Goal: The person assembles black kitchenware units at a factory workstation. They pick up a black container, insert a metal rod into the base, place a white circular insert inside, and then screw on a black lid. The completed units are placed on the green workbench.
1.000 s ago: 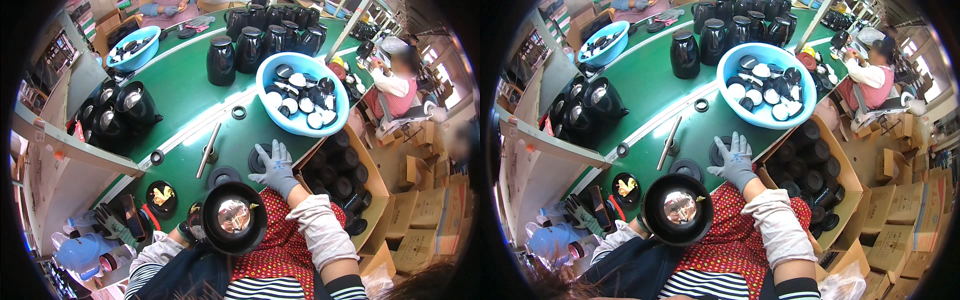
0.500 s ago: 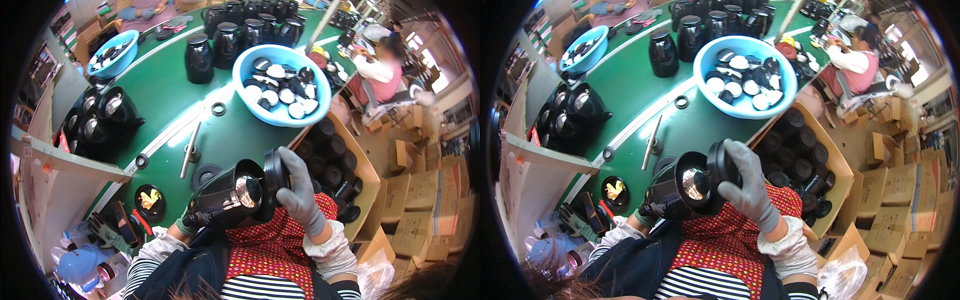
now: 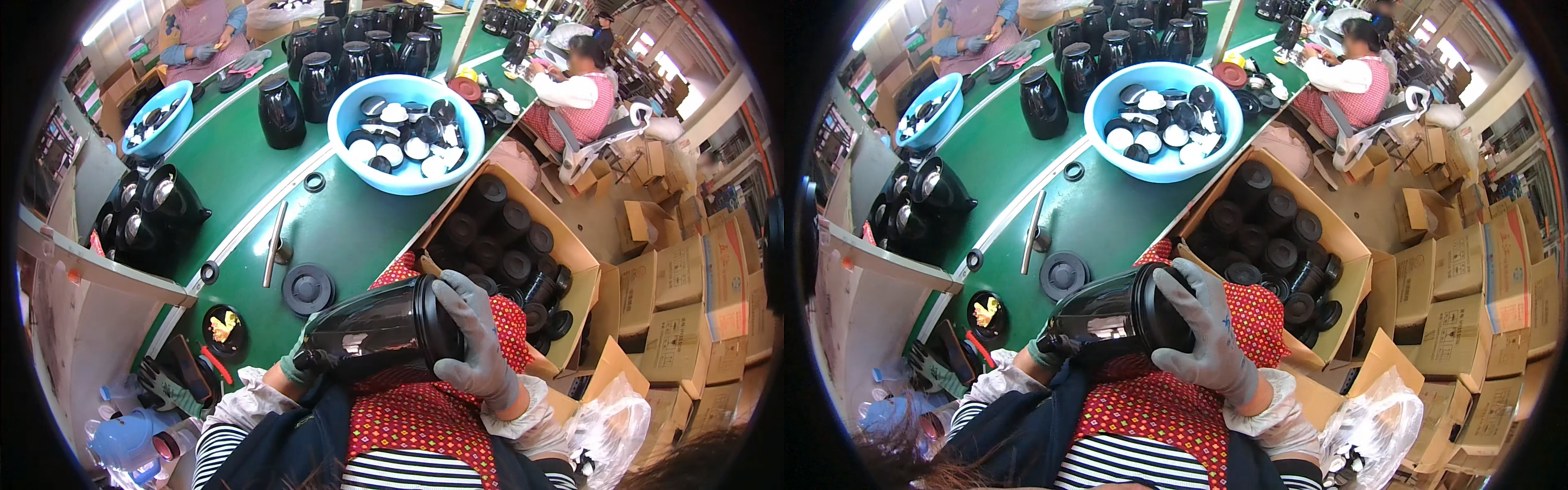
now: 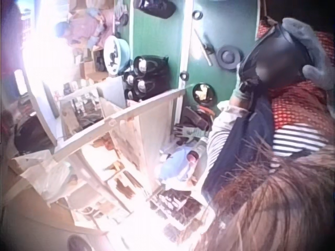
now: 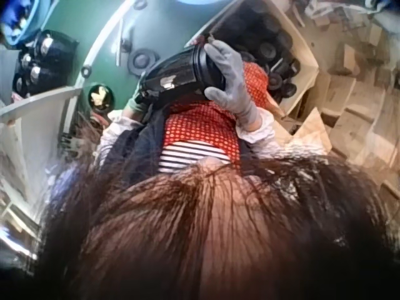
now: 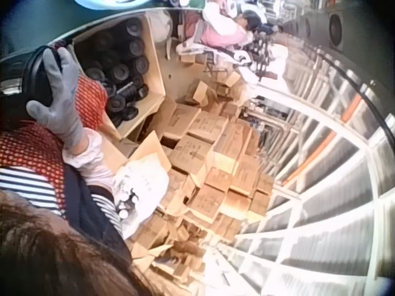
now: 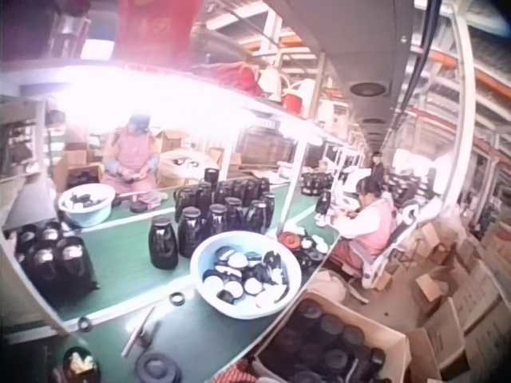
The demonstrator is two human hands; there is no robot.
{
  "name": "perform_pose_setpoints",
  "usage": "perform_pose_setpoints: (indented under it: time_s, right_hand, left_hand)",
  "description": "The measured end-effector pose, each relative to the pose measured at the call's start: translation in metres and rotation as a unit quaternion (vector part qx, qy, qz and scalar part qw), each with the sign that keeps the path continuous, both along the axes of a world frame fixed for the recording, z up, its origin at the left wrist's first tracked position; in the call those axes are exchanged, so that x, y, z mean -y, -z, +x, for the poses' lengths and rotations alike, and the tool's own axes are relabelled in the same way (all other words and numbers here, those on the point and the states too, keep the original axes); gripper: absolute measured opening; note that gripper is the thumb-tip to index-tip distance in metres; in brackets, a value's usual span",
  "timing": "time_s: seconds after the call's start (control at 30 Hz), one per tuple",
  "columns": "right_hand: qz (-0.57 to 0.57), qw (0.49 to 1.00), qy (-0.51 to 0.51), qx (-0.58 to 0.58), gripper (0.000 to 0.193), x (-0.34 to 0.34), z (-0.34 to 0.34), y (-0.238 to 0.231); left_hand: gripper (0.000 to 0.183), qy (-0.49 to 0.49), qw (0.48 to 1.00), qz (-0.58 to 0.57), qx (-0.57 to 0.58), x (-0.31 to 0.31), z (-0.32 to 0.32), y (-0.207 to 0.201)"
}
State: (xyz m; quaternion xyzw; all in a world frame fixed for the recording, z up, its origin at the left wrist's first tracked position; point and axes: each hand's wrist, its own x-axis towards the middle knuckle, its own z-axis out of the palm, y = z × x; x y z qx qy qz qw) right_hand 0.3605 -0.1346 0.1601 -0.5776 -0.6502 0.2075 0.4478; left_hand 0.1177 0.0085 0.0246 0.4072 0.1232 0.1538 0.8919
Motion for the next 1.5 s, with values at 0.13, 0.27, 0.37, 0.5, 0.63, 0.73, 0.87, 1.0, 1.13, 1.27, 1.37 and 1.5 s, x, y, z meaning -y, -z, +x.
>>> perform_pose_setpoints:
  time_s: [0.13, 0.27, 0.37, 0.5, 0.63, 0.73, 0.87, 1.0, 1.13, 1.27, 1.37, 1.5]
  right_hand:
    - [0.017, 0.999, 0.02, -0.018, 0.089, 0.012, 0.005, -0.003]
    - [-0.092, 0.946, 0.079, -0.301, 0.076, 0.015, 0.012, 0.043]
    - [-0.24, 0.841, 0.03, -0.485, 0.086, 0.013, 0.023, 0.035]
    - [-0.395, 0.811, -0.086, -0.422, 0.11, 0.038, 0.069, -0.018]
    - [0.055, 0.993, 0.061, 0.084, 0.107, 0.027, 0.05, -0.006]
    - [0.156, 0.986, -0.048, -0.022, 0.102, 0.021, 0.03, 0.011]
    - [-0.093, 0.881, 0.031, -0.462, 0.076, 0.02, 0.011, -0.011]
    - [-0.131, 0.899, 0.077, -0.41, 0.074, 0.022, 0.031, 0.013]
    - [0.07, 0.991, 0.069, -0.094, 0.07, 0.017, 0.032, 0.01]
    - [0.141, 0.983, -0.019, -0.119, 0.066, 0.026, 0.021, 0.007]
    - [-0.098, 0.884, 0.019, -0.457, 0.075, 0.021, 0.016, 0.012]
    - [-0.228, 0.547, -0.019, -0.805, 0.085, 0.018, 0.032, 0.051]
  left_hand:
    - [0.055, -0.033, 0.987, 0.154, -0.033, 0.001, -0.004, -0.007]
    - [0.041, -0.277, 0.757, 0.58, -0.118, -0.012, 0.0, -0.067]
    - [0.038, -0.3, 0.629, 0.714, -0.062, -0.027, 0.002, -0.091]
    - [0.05, -0.27, 0.721, 0.63, -0.1, -0.043, 0.003, -0.094]
    - [0.059, -0.161, 0.902, 0.388, -0.095, -0.044, -0.003, -0.033]
    - [0.054, -0.156, 0.922, 0.345, -0.08, -0.034, -0.002, -0.006]
    - [0.05, -0.289, 0.674, 0.673, -0.093, -0.023, 0.02, -0.123]
    - [0.035, -0.234, 0.558, 0.797, 0.003, -0.02, 0.014, -0.144]
    - [0.058, -0.232, 0.848, 0.467, -0.099, -0.027, 0.013, -0.084]
    - [0.062, -0.127, 0.904, 0.408, -0.001, -0.021, 0.021, -0.077]
    - [0.048, -0.269, 0.712, 0.642, -0.09, -0.015, 0.029, -0.122]
    - [0.047, -0.185, 0.588, 0.787, 0.026, -0.031, 0.021, -0.129]
